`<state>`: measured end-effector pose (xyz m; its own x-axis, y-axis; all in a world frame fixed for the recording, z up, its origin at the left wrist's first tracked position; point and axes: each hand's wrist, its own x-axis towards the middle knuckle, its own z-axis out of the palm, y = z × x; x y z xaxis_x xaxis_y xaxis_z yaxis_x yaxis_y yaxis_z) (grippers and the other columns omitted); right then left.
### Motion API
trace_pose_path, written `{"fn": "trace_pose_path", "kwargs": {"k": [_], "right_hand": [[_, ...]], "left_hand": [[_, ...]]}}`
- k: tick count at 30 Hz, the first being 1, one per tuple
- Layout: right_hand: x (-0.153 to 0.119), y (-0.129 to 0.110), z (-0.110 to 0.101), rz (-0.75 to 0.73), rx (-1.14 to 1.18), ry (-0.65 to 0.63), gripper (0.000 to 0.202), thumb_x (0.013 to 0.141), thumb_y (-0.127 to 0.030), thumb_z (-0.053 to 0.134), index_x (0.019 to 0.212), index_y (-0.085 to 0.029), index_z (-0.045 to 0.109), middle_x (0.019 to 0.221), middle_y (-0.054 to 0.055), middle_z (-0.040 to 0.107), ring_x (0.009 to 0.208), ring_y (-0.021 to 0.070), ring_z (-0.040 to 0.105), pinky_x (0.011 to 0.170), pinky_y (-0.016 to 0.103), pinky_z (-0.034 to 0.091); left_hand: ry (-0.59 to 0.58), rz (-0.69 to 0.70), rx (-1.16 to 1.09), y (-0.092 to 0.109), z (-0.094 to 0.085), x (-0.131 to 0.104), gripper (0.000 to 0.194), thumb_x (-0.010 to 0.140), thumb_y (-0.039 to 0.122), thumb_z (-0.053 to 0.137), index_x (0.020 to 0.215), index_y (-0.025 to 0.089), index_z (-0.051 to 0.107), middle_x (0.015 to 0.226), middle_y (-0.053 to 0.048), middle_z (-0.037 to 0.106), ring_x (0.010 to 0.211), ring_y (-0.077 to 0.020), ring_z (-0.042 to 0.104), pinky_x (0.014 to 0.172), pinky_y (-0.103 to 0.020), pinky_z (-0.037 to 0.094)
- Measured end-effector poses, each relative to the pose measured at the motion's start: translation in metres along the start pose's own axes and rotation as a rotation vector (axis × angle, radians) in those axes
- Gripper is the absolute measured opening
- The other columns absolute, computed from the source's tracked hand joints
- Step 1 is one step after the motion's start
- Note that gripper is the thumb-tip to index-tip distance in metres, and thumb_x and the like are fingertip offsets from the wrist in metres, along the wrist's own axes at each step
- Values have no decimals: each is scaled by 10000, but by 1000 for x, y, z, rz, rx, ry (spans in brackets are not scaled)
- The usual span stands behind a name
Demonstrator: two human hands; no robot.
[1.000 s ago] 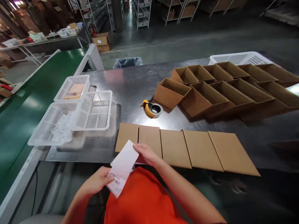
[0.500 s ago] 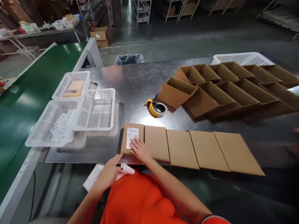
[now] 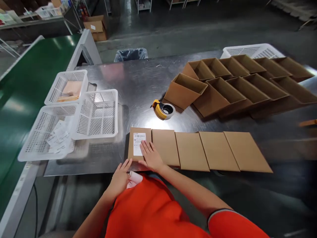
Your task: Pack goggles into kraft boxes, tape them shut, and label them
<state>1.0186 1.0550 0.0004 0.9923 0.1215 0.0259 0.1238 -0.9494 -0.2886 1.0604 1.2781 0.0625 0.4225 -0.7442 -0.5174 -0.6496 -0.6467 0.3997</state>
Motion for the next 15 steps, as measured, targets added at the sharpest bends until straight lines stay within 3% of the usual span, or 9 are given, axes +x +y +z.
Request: {"fn": "trace_pose_path", "kwargs": {"k": [4,6,8,10,12,15], "right_hand": [[-52,-10,-3,-83,13,-26,869,864,-629,463,1451,-6,317,1525,231,272,1434,341,199,1152,536,189],[-53,-13,-7,-113,30,-30,791,897,-572,448,1440,-7,342,1514,228,303,1432,332,212,1157,523,189],[-29,-14,-8,-169,57,-37,678,935,-475,427,1437,-25,357,1521,202,307,1437,303,210,1169,484,187],[14,-11,-8,-212,79,-51,631,948,-420,416,1448,-43,344,1537,177,286,1442,277,206,1176,449,186],[62,-5,-6,-176,81,-45,648,944,-433,420,1450,-36,337,1542,180,269,1444,285,197,1180,463,159],[116,8,-7,8,94,30,680,943,-458,402,1452,-15,320,1547,203,239,1446,310,177,1175,502,118]], "left_hand": [[25,-18,-50,0,3,1,154,810,153,592,806,201,738,1575,-65,171,1454,-266,170,1149,-502,216],[38,-8,-93,-1,5,0,156,813,162,596,807,216,743,1578,-51,164,1456,-265,161,1153,-498,214],[37,9,-121,-2,5,0,160,822,169,596,844,220,747,1579,-57,163,1459,-262,149,1157,-493,211],[18,16,-126,-3,4,0,163,830,171,592,868,209,746,1578,-69,166,1461,-261,140,1158,-486,210],[-3,3,-129,-4,3,0,163,831,169,587,869,195,743,1579,-73,162,1462,-261,138,1158,-478,214],[-5,-31,-183,-5,3,1,146,812,165,597,796,179,741,1578,-66,166,1460,-269,149,1158,-467,215]]}}
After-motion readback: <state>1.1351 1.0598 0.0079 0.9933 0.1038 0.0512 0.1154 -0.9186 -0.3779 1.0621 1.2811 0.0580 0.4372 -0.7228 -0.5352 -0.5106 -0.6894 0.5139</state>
